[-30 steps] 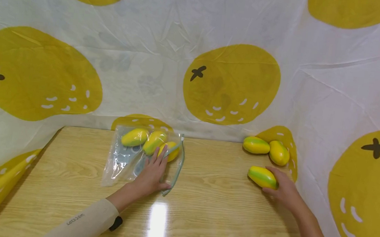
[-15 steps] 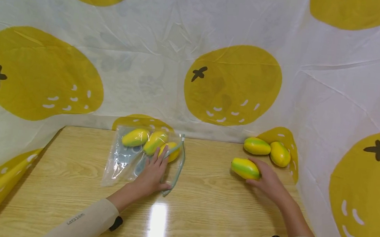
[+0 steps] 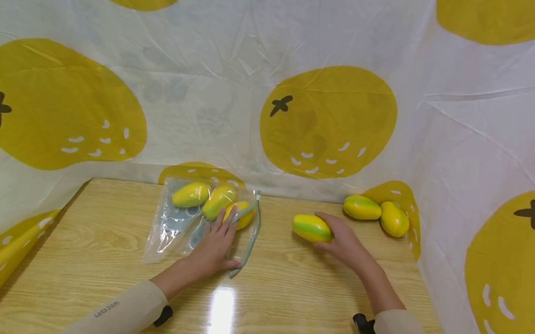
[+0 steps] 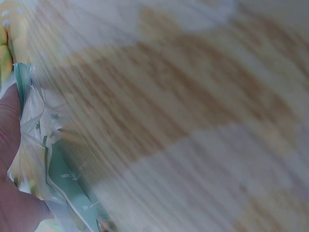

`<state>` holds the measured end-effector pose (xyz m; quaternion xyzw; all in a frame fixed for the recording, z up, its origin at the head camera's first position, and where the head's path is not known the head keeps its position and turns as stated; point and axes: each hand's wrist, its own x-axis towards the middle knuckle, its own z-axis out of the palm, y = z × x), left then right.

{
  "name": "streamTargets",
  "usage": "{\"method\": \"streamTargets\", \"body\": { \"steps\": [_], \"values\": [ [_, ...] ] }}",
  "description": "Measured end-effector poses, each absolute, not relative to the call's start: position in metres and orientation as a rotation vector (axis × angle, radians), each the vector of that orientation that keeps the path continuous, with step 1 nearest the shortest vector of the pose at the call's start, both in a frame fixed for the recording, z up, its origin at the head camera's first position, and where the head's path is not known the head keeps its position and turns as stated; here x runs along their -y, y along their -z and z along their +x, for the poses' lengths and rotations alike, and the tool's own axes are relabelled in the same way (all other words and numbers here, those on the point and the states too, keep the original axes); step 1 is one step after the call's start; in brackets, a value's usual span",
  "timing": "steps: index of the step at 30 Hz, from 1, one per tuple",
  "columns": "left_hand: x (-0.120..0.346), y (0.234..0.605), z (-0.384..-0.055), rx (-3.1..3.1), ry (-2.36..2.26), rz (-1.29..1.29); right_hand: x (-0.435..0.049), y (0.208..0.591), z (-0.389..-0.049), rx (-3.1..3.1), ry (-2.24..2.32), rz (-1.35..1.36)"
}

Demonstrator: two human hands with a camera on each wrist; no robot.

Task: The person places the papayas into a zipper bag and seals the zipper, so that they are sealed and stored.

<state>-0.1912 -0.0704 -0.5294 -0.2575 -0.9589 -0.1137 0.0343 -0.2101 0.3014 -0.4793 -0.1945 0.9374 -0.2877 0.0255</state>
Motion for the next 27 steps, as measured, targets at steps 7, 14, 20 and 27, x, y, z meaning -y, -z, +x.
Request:
{"method": "streamTargets", "body": {
  "steps": [7, 14, 20, 27],
  "values": [
    [0.070, 0.528, -0.191, 2.935, 0.326, -0.791, -0.266, 0.483, -0.221, -2.822, 0.927, -0.598],
    [0.070, 0.527, -0.190, 2.932, 0.314, -0.797, -0.238, 0.485, -0.232, -2.797, 0.963, -0.643],
    [0.069, 0.527, -0.191, 2.922, 0.310, -0.805, -0.221, 0.486, -0.237, -2.759, 0.938, -0.640],
    [0.069, 0.529, -0.192, 2.923, 0.268, -0.804, -0.207, 0.482, -0.239, -2.763, 0.885, -0.657]
  ]
}}
